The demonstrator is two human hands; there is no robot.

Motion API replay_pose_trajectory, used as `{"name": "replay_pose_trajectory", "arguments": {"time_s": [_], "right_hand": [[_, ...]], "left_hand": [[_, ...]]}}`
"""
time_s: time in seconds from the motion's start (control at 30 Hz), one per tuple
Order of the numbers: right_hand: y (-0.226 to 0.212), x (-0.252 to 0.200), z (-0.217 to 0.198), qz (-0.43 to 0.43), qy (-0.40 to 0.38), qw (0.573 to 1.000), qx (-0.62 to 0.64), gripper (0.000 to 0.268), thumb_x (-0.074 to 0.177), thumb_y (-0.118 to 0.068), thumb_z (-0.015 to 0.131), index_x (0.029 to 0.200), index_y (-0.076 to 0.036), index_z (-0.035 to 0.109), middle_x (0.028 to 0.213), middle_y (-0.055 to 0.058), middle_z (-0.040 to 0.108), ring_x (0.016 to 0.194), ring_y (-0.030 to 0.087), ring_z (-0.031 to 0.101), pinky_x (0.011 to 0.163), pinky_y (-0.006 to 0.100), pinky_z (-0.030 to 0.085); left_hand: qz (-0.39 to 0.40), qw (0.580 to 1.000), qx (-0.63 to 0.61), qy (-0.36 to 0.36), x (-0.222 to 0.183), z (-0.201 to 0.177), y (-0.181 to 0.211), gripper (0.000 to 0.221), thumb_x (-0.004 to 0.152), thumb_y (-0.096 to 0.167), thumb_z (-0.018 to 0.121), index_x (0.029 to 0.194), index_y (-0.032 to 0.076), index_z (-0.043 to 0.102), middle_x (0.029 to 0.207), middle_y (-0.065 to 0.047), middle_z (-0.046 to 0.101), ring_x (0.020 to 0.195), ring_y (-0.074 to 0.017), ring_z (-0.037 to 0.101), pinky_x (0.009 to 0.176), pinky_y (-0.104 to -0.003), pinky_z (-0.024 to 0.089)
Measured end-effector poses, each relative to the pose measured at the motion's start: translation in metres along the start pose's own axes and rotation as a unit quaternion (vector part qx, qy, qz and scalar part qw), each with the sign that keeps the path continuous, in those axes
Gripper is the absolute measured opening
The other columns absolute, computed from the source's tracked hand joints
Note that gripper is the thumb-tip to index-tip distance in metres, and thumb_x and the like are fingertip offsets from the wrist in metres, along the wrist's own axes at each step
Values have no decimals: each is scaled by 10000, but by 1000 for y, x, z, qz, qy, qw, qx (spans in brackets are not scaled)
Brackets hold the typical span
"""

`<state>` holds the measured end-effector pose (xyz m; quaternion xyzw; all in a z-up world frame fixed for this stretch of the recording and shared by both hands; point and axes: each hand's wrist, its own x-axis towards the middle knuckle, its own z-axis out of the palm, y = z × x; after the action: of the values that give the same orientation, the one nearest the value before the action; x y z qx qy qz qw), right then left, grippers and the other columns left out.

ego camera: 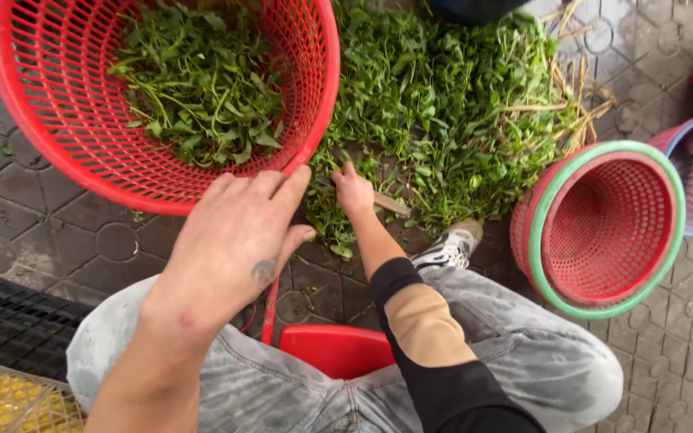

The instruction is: Trimming stems from leafy greens using a knife and sorting them into a basket

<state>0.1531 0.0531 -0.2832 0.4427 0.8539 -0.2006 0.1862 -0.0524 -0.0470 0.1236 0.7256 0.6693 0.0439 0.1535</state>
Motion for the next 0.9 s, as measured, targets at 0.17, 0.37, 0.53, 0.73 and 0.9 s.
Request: {"name": "replay_pose_trajectory", "arguments": {"time_s": [0.17,0.37,0.53,0.73,0.9], "right_hand": [[10,-53,-81,159,57,936,307,186,969,-192,659,1119,-89,695,1184,95,677,914,232,712,823,364,635],[55,-130,-96,204,178,652,708,223,908,-219,817,1017,-63,701,763,42,649,444,59,448,380,204,352],[36,-181,-149,101,205,586,777,197,944,-162,784,1020,-24,666,802,122,670,417,24,383,396,186,350],[14,-205,-156,85,243,531,807,229,926,-254,820,999,-83,686,830,146,748,397,8,369,364,167,313],[-20,-225,-172,79,141,555,816,640,1024,-549,568,1439,-62,566,1066,38,528,640,93,509,478,179,364]], "left_hand": [[6,1000,-16,-5,15,14,2,587,897,433,710,1366,108,576,1049,-121,708,919,-380,696,832,-496,504],[49,997,-61,-27,53,52,18,321,977,334,650,1250,164,663,1024,-118,721,957,-343,742,939,-514,529],[125,991,-4,43,89,112,61,127,933,318,695,964,243,793,911,-22,760,964,-281,745,1023,-511,506],[125,989,-76,-21,105,179,64,121,960,265,700,1030,191,767,970,-51,763,1137,-278,688,1220,-669,209],[111,993,-42,23,102,210,32,184,983,352,645,1042,202,735,976,-47,730,1041,-290,692,1189,-667,264]]}}
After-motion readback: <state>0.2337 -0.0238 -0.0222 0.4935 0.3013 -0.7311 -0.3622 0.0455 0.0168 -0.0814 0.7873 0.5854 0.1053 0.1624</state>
